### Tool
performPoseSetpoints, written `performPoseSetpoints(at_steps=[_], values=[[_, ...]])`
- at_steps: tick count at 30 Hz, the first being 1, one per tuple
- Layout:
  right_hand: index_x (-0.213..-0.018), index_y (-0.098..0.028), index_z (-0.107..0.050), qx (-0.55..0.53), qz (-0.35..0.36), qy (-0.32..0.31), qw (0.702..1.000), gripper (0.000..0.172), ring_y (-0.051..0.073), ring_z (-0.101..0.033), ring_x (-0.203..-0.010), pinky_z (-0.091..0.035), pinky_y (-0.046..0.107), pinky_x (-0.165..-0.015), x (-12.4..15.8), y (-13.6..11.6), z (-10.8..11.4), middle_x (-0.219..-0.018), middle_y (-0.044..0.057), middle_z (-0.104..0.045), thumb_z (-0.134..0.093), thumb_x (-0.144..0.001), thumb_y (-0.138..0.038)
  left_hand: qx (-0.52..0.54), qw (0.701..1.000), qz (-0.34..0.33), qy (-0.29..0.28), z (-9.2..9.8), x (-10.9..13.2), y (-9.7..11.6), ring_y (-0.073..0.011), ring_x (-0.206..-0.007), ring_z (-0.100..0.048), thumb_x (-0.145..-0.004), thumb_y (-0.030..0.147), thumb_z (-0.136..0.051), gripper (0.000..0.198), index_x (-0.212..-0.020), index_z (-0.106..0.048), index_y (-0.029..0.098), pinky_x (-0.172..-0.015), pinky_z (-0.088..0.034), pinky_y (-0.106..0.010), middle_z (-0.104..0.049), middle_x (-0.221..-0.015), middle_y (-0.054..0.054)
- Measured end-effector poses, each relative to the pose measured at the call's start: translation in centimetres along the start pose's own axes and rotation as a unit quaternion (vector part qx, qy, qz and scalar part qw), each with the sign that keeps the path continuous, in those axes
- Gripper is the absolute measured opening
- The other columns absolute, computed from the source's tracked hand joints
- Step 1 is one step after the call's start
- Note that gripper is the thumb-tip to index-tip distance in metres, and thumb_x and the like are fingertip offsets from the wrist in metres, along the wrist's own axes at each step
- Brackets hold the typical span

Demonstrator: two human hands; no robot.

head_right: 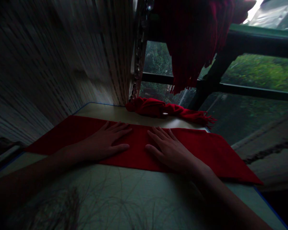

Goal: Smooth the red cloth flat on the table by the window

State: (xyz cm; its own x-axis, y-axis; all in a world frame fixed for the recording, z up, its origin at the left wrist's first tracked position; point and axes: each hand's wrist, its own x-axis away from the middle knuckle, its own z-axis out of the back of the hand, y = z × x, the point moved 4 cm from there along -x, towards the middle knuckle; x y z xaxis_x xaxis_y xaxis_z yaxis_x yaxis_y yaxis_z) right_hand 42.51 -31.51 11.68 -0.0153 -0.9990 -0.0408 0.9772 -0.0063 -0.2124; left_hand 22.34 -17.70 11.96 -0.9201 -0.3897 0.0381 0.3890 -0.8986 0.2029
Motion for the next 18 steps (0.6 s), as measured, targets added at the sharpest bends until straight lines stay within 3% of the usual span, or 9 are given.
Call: performPoseSetpoints(at_steps=[9, 13, 18], values=[[-0.162, -0.027, -0.037, -0.013, 0.010, 0.015, 1.000, 0.073, 0.032, -0.018, -0.158, -0.019, 0.060, -0.127, 0.03, 0.10, -0.04, -0.171, 0.009, -0.027, -0.033, -0.103, -0.070, 0.000, 1.000, -0.005, 0.003, -0.06, -0.03, 0.01, -0.0298, -0.161, -0.011, -0.101, 0.077, -0.033, 0.079, -0.165, -0.026, 0.031, -0.127, 0.001, -0.062, -0.017, -0.173, -0.003], [-0.163, -0.025, -0.035, -0.010, 0.004, 0.029, 1.000, 0.076, 0.032, -0.014, -0.159, -0.017, 0.060, -0.127, 0.05, 0.12, 0.08, -0.173, 0.009, -0.022, -0.032, -0.103, -0.071, 0.000, 1.000, -0.003, 0.001, 0.07, 0.00, 0.10, -0.0299, -0.161, -0.010, -0.101, 0.076, -0.033, 0.079, -0.165, -0.027, 0.030, -0.127, 0.000, -0.062, -0.017, -0.173, -0.003], [-0.163, -0.021, -0.035, -0.004, 0.003, 0.004, 1.000, 0.080, 0.032, -0.014, -0.159, -0.017, 0.059, -0.128, -0.01, 0.29, -0.30, -0.172, 0.011, -0.023, -0.031, -0.102, -0.073, 0.000, 1.000, -0.003, 0.005, -0.03, -0.06, -0.06, -0.0302, -0.161, -0.011, -0.101, 0.077, -0.033, 0.079, -0.165, -0.026, 0.031, -0.127, -0.001, -0.063, -0.016, -0.173, -0.003]])
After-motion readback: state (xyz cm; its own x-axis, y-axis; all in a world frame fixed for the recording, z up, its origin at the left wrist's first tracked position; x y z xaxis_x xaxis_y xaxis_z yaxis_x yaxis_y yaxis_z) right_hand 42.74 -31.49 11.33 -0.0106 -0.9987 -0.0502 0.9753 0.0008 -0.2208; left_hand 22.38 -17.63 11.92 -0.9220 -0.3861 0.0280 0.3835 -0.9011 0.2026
